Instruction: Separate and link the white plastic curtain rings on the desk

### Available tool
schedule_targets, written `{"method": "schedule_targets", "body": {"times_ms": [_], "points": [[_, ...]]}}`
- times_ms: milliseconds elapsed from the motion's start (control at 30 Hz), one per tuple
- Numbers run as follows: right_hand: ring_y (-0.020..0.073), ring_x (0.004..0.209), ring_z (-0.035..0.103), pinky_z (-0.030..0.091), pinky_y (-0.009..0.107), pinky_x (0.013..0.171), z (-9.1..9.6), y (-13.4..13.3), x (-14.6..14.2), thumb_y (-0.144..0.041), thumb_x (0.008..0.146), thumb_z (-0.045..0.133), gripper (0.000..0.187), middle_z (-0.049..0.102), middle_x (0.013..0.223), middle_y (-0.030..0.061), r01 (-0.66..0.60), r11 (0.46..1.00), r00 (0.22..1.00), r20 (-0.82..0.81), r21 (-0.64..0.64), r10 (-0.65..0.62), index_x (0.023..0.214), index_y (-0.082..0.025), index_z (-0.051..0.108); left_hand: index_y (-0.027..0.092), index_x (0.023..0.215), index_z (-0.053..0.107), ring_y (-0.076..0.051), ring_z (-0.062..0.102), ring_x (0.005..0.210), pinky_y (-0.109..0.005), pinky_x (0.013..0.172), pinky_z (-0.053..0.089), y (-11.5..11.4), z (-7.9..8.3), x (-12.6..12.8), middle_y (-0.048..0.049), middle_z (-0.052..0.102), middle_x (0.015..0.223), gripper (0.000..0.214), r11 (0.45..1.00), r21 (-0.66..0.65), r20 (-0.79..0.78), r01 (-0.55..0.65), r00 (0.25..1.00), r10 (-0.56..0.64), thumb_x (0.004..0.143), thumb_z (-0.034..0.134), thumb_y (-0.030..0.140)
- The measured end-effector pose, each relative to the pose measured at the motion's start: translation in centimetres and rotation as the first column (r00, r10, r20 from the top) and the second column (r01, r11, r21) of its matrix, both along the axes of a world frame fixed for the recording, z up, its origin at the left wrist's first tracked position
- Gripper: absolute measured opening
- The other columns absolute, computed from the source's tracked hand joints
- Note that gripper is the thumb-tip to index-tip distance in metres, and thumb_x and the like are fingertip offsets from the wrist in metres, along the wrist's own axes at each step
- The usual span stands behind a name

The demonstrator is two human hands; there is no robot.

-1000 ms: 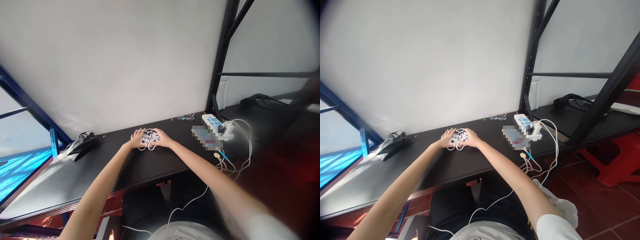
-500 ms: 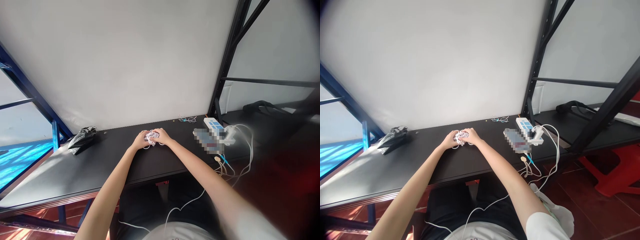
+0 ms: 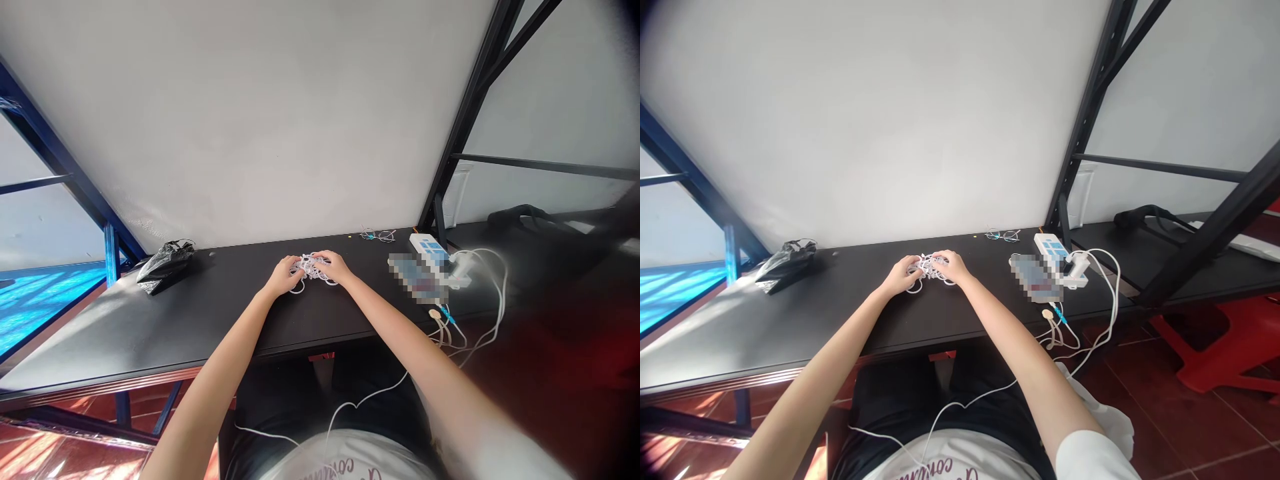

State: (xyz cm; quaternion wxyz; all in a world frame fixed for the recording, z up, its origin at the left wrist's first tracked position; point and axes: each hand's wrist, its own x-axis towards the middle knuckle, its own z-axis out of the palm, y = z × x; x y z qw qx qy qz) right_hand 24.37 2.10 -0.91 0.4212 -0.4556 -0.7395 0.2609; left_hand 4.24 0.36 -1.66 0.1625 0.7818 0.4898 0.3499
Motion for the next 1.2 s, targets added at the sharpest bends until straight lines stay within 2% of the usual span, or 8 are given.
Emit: {"method": "schedule_targets", "body": {"times_ms": [233, 333, 567, 633, 733, 900, 1067, 1200], "points": [[0.0226, 0.109, 0.063, 0.046, 0.040, 0.100, -0.2, 0.2, -0.2, -0.020, 0.078, 0.057, 0.018, 0.067, 0.113, 0.0058, 0.054, 0.998, 0.993, -0.111, 0.040, -0.049, 0.088, -0.021, 0.071, 0.016, 0.111, 0.062, -0.025, 0.058, 0.107, -0.041, 0.094, 0.047, 0.3, -0.3, -0.2, -0.0102, 0.065, 0.111, 0.039, 0.997, 0.044, 0.036, -0.064, 0.997, 0.063, 0.088, 0.030, 0.021], [0.0228, 0.105, 0.064, 0.047, 0.041, 0.099, -0.3, 0.4, -0.2, -0.019, 0.076, 0.058, 0.016, 0.066, 0.113, 0.0065, 0.075, 0.995, 0.989, -0.134, 0.062, -0.066, 0.085, -0.021, 0.071, 0.017, 0.108, 0.062, -0.025, 0.059, 0.107, -0.041, 0.093, 0.047, 0.2, -0.3, -0.3, -0.0092, 0.066, 0.112, 0.035, 0.993, 0.082, 0.055, -0.089, 0.995, 0.084, 0.088, 0.034, 0.021], [0.0218, 0.098, 0.065, 0.049, 0.039, 0.094, -0.9, 0.7, -0.3, -0.021, 0.076, 0.063, 0.007, 0.068, 0.102, 0.0059, 0.063, 0.989, 0.995, -0.084, 0.135, -0.052, 0.080, -0.021, 0.068, 0.020, 0.089, 0.068, -0.025, 0.061, 0.094, -0.041, 0.088, 0.048, -0.2, 0.1, 0.4, -0.0074, 0.070, 0.096, 0.023, 0.981, 0.179, 0.083, -0.069, 0.995, 0.054, 0.087, 0.054, 0.038], [0.0219, 0.097, 0.065, 0.049, 0.039, 0.092, -1.0, 0.8, -0.4, -0.023, 0.076, 0.064, 0.007, 0.068, 0.102, 0.0058, 0.065, 0.986, 0.996, -0.072, 0.153, -0.054, 0.081, -0.021, 0.068, 0.020, 0.086, 0.069, -0.024, 0.062, 0.093, -0.039, 0.087, 0.049, 0.0, 0.2, 0.5, -0.0069, 0.070, 0.095, 0.023, 0.990, 0.125, 0.190, -0.069, 0.981, 0.044, 0.085, 0.058, 0.040], [0.0216, 0.096, 0.066, 0.050, 0.039, 0.091, -1.1, 0.9, -0.4, -0.024, 0.076, 0.065, 0.006, 0.069, 0.100, 0.0056, 0.066, 0.983, 0.996, -0.069, 0.174, -0.054, 0.080, -0.021, 0.068, 0.019, 0.086, 0.071, -0.022, 0.064, 0.091, -0.035, 0.083, 0.050, 0.2, 0.4, 0.3, -0.0075, 0.071, 0.094, 0.027, 0.996, -0.023, 0.391, -0.087, 0.916, 0.089, 0.080, 0.065, 0.045], [0.0210, 0.093, 0.066, 0.051, 0.038, 0.089, -1.4, 1.3, -0.3, -0.025, 0.077, 0.065, 0.006, 0.069, 0.098, 0.0056, 0.062, 0.979, 0.996, -0.071, 0.195, -0.049, 0.080, -0.021, 0.068, 0.015, 0.090, 0.073, -0.017, 0.061, 0.071, -0.026, 0.061, 0.046, 0.2, 0.7, 0.1, -0.0069, 0.070, 0.082, 0.041, 0.976, -0.198, 0.568, -0.086, 0.802, 0.186, 0.075, 0.069, 0.054], [0.0209, 0.088, 0.066, 0.051, 0.038, 0.085, -1.6, 1.4, -0.2, -0.026, 0.077, 0.063, 0.008, 0.070, 0.092, 0.0050, 0.087, 0.975, 0.994, -0.082, 0.206, -0.071, 0.080, -0.021, 0.069, 0.015, 0.086, 0.073, -0.012, 0.053, 0.058, -0.023, 0.054, 0.040, -0.2, 0.7, 0.5, -0.0027, 0.065, 0.069, 0.040, 0.982, -0.182, 0.598, -0.041, 0.788, 0.144, 0.078, 0.066, 0.053], [0.0208, 0.088, 0.066, 0.051, 0.037, 0.085, -1.3, 1.2, -0.2, -0.026, 0.078, 0.062, 0.008, 0.070, 0.090, 0.0045, 0.104, 0.971, 0.993, -0.082, 0.214, -0.088, 0.079, -0.021, 0.068, 0.016, 0.083, 0.072, -0.014, 0.057, 0.059, -0.025, 0.057, 0.043, -0.6, 0.9, 0.7, -0.0025, 0.065, 0.067, 0.036, 0.991, -0.112, 0.507, -0.078, 0.853, 0.124, 0.080, 0.064, 0.051]]}}
